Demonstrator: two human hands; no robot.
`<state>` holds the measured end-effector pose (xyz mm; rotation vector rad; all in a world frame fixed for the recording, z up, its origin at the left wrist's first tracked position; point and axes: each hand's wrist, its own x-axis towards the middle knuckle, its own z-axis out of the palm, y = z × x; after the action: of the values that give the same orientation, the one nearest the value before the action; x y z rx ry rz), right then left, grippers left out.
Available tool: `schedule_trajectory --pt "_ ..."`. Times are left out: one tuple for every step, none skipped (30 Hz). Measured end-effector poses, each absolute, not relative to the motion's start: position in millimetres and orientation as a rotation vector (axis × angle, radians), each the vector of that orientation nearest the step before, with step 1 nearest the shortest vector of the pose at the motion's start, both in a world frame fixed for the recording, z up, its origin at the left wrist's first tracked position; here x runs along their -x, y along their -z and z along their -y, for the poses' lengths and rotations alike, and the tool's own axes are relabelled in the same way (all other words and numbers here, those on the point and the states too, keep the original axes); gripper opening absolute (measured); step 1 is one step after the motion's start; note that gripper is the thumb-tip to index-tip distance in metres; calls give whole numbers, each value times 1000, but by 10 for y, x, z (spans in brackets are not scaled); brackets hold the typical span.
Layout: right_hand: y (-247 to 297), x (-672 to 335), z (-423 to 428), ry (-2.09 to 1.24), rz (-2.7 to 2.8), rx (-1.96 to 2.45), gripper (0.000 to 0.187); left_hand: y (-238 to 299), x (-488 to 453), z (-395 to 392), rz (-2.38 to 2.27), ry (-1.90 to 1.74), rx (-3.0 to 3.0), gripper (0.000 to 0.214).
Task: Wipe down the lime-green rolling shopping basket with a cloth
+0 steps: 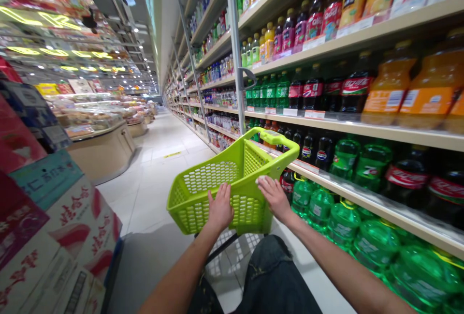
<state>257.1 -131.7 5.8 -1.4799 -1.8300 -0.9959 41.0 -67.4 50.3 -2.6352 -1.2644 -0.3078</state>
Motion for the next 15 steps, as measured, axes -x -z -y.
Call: schedule_trajectory --pt "-178 -2618 1303 1008 1744 1505 40 -506 -426 676 1262 314 2638 68" --pt "-280 -2666 1287 1026 1671 1522 41 -507 -442 680 1262 312 2643 69" --pt "-343 -2709 1275 1043 1633 1528 41 -507 -454 684 1266 304 2648 69" --pt "-353 -2742 1276 1059 1631 1527 40 -505 -461 688 1269 297 2652 69" --pt "-312 -2764 1292 1071 1670 1514 40 -503 -462 691 1270 290 2652 69" --pt "-234 -2776 1321 1080 1743 1488 39 -501 -458 692 1264 286 2651 69" --pt "-141 -2784 1358 1083 1836 1453 38 -499 -450 692 1253 284 2650 69" --pt "-62 -2795 1394 1081 1922 1420 38 -498 -442 690 1245 282 2649 69" --pt "-22 -2817 1422 1074 1974 1397 39 -498 -435 688 1243 280 2649 69" --pt "-39 -2854 1437 1064 1978 1393 39 -500 -430 687 1247 279 2649 69" --pt "-118 -2910 1435 1055 1925 1411 40 -503 -430 688 1255 279 2650 69" --pt "-250 -2982 1418 1049 1815 1449 41 -508 -434 690 1265 281 2650 69" --pt "-413 -3063 1388 1045 1670 1492 41 -514 -441 695 1276 281 2652 69" --pt "-578 -3143 1350 1045 1512 1531 42 -520 -449 701 1287 282 2657 69" --pt "-716 -3209 1311 1047 1372 1563 42 -525 -458 708 1296 281 2664 69"
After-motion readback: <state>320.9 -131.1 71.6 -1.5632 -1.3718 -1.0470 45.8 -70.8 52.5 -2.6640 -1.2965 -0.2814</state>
